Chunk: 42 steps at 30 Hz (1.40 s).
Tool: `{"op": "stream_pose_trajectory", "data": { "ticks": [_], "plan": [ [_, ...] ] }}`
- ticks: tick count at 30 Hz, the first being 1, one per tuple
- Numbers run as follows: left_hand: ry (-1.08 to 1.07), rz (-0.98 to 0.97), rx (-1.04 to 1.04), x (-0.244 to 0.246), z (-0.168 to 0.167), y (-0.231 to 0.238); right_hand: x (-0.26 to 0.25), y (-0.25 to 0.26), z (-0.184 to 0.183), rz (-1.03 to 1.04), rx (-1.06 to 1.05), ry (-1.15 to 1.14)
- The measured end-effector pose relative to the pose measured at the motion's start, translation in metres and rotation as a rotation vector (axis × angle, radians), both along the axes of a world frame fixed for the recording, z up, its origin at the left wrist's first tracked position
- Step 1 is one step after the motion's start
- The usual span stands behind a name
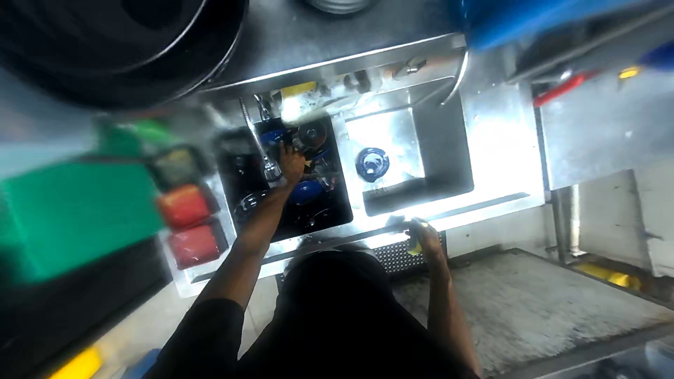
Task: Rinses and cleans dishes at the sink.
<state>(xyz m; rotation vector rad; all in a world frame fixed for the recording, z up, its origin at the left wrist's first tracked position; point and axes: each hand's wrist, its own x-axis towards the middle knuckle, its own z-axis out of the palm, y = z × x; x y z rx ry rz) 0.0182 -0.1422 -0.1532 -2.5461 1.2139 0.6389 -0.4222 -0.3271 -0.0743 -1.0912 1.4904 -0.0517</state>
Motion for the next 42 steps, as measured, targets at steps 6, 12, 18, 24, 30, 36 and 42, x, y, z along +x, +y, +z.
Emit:
{"op": "stream_pose_trajectory", "data": {
  "ticks": [6,12,18,24,30,36,42],
  "plan": [
    [0.001,-0.012,0.236,-0.02,0.006,-0.022,0.007,-0.003,-0.004,0.108,0.067,0.067],
    [0.136,-0.139,0.066,-0.03,0.048,0.015,0.006,0.001,0.0,0.139,0.07,0.046],
    [0.301,-0.008,-0.398,-0.023,0.104,0.071,-0.011,0.015,-0.006,0.191,0.026,-0.017],
    [0.242,0.262,-0.434,-0.093,0.127,0.127,-0.004,0.029,-0.003,0.24,0.054,-0.07],
    [0.109,0.25,-0.298,-0.143,0.058,0.161,-0.007,0.035,-0.003,0.196,0.036,-0.063],
    [0.058,0.35,-0.434,-0.182,0.047,0.165,0.033,0.05,0.011,0.116,0.094,-0.158],
    [0.016,0.41,-0.517,-0.204,0.043,0.159,0.148,0.124,-0.006,0.637,0.361,-0.308]
  ]
}}
